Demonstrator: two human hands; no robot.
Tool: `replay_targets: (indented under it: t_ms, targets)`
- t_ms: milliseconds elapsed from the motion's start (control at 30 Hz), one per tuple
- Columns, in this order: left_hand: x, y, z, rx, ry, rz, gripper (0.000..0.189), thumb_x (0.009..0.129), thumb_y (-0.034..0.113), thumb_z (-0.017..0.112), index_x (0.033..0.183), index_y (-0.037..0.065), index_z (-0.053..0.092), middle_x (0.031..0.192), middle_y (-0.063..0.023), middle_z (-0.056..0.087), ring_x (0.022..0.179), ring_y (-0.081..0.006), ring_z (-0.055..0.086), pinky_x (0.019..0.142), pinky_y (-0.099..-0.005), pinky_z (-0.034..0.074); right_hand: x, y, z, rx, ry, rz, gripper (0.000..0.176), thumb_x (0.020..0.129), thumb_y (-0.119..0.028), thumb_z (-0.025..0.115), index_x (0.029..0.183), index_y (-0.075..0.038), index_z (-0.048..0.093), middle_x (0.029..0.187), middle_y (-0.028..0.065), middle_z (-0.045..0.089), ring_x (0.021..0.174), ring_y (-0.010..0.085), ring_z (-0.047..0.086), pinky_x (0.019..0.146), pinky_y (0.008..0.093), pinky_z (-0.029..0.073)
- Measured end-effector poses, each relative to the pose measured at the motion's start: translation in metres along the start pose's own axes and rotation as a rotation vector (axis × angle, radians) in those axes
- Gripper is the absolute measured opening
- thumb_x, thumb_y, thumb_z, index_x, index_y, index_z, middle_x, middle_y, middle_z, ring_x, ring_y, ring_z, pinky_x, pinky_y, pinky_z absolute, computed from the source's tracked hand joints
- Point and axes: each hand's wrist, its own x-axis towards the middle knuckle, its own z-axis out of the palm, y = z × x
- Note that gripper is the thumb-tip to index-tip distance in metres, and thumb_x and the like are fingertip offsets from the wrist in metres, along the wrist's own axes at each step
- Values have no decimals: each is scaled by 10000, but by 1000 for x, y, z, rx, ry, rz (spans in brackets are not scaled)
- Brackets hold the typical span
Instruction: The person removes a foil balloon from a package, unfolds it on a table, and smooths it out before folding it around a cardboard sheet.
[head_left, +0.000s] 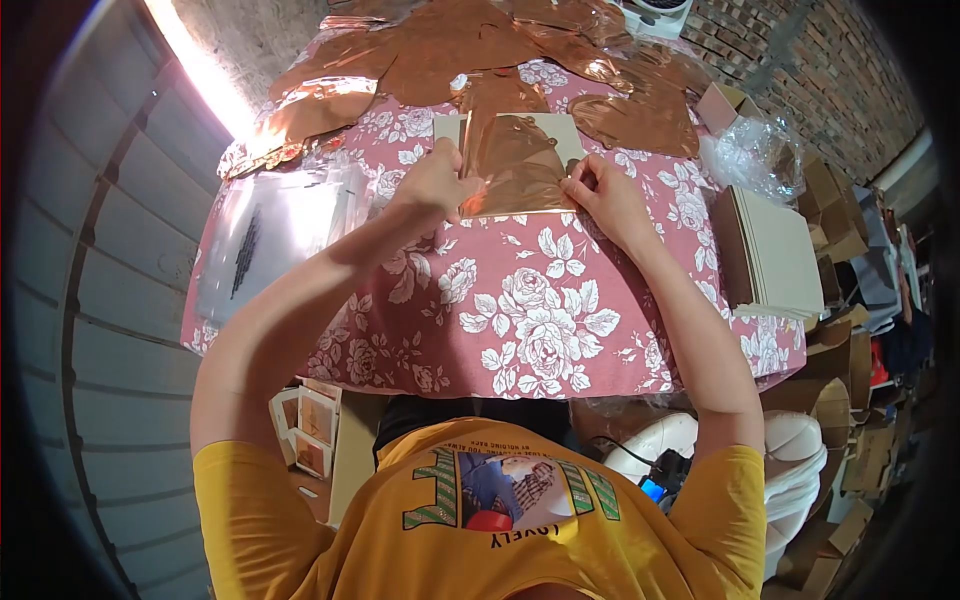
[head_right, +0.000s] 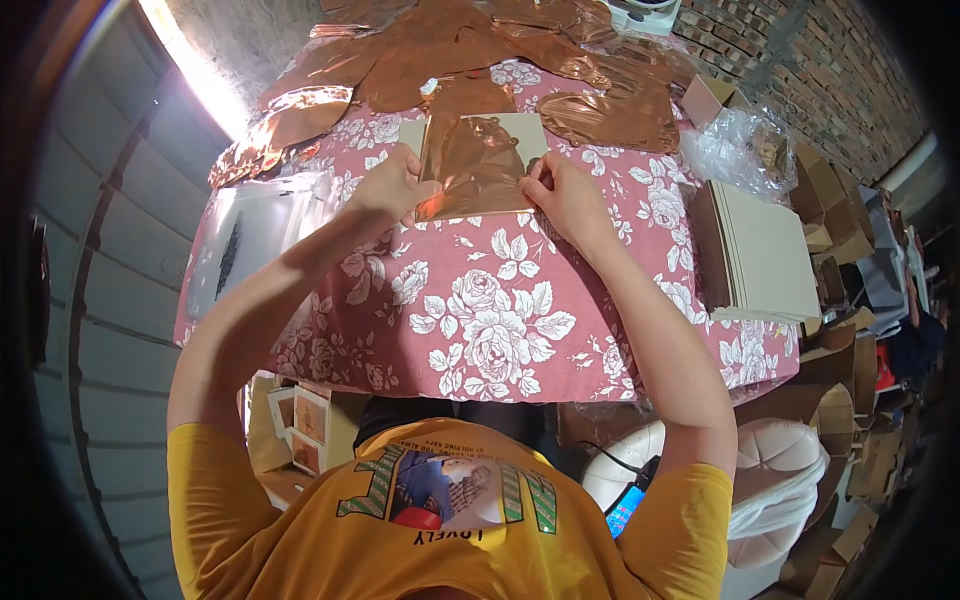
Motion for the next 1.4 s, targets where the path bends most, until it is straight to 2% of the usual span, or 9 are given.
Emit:
replay_targets:
  t_ms: [400, 467, 567, 633, 733, 967, 1133, 1200, 1400]
  targets:
    - [3, -11, 0, -247, 50, -25, 401, 926, 149, 638, 1163, -11, 358, 776, -121, 564, 481, -168, 561, 474, -313, 471, -1, -2, -1, 0, 20, -18, 201, 930, -202, 657, 860, -45, 552, 678, 31, 626, 614, 112, 554, 591, 289, 437]
    - [8, -17, -5, -292, 39, -44, 359, 940, 161, 630, 1141, 17, 370, 781, -94, 529, 486, -137, 532, 443, -289, 459, 0, -1, -1, 38, -6, 24, 220, 894, -222, 687, 865, -34, 575, 742, 103, 643, 688, 233, 626, 659, 373, 475]
    - [5, -23, -11, -307, 45, -41, 251, 956, 172, 590, 1078, 4, 450, 794, -91, 505, 619, -157, 580, 574, -327, 525, -2, -7, -4, 23, -9, 31, 221, 895, -220, 685, 862, -33, 570, 733, 100, 642, 682, 230, 626, 653, 372, 473]
    - [-12, -25, -7, 114, 450, 538, 230, 929, 116, 608, 1079, -47, 545, 994, -159, 641, 911, -291, 659, 752, -372, 539, -2, -7, -3, 17, -2, 26, 219, 894, -218, 685, 861, -35, 570, 729, 98, 641, 679, 229, 625, 650, 370, 473]
    - [-17, -29, 10, 446, 332, 881, 393, 935, 198, 614, 1254, -24, 552, 1326, -190, 568, 1215, -382, 549, 1001, -434, 454, -3, -8, -4, 1, -1, 33, 216, 894, -217, 685, 860, -38, 569, 725, 94, 641, 674, 223, 623, 648, 365, 473]
    - [-46, -26, 20, 513, 16, 822, 610, 955, 341, 589, 1443, 13, 424, 1517, -208, 383, 1401, -419, 353, 1139, -499, 289, 4, 8, -5, 110, -26, -49, 168, 929, -175, 652, 886, -36, 567, 722, 55, 620, 638, 129, 557, 614, 275, 454]
    - [-46, -25, 21, 543, 84, 864, 594, 940, 355, 612, 1404, 10, 475, 1478, -208, 436, 1377, -396, 397, 1126, -474, 316, -21, -37, -10, -149, 68, -521, 384, 900, -209, 651, 1228, -20, 587, 1193, 165, 626, 1078, 318, 608, 907, 407, 479]
    - [-48, -27, 23, 579, 122, 883, 582, 926, 364, 631, 1369, 4, 516, 1450, -207, 473, 1355, -376, 435, 1116, -447, 338, -34, -35, 11, -329, -66, -700, 652, 930, -451, 604, 1395, -15, 463, 1382, 206, 522, 1309, 366, 476, 1125, 437, 347]
    - [-48, -27, 21, 527, 52, 837, 603, 958, 356, 590, 1439, 25, 438, 1506, -179, 411, 1409, -395, 351, 1142, -493, 290, -48, -10, -13, -527, -191, -467, 786, 975, -570, 444, 1491, 9, 319, 1559, 185, 315, 1463, 318, 263, 1207, 424, 204]
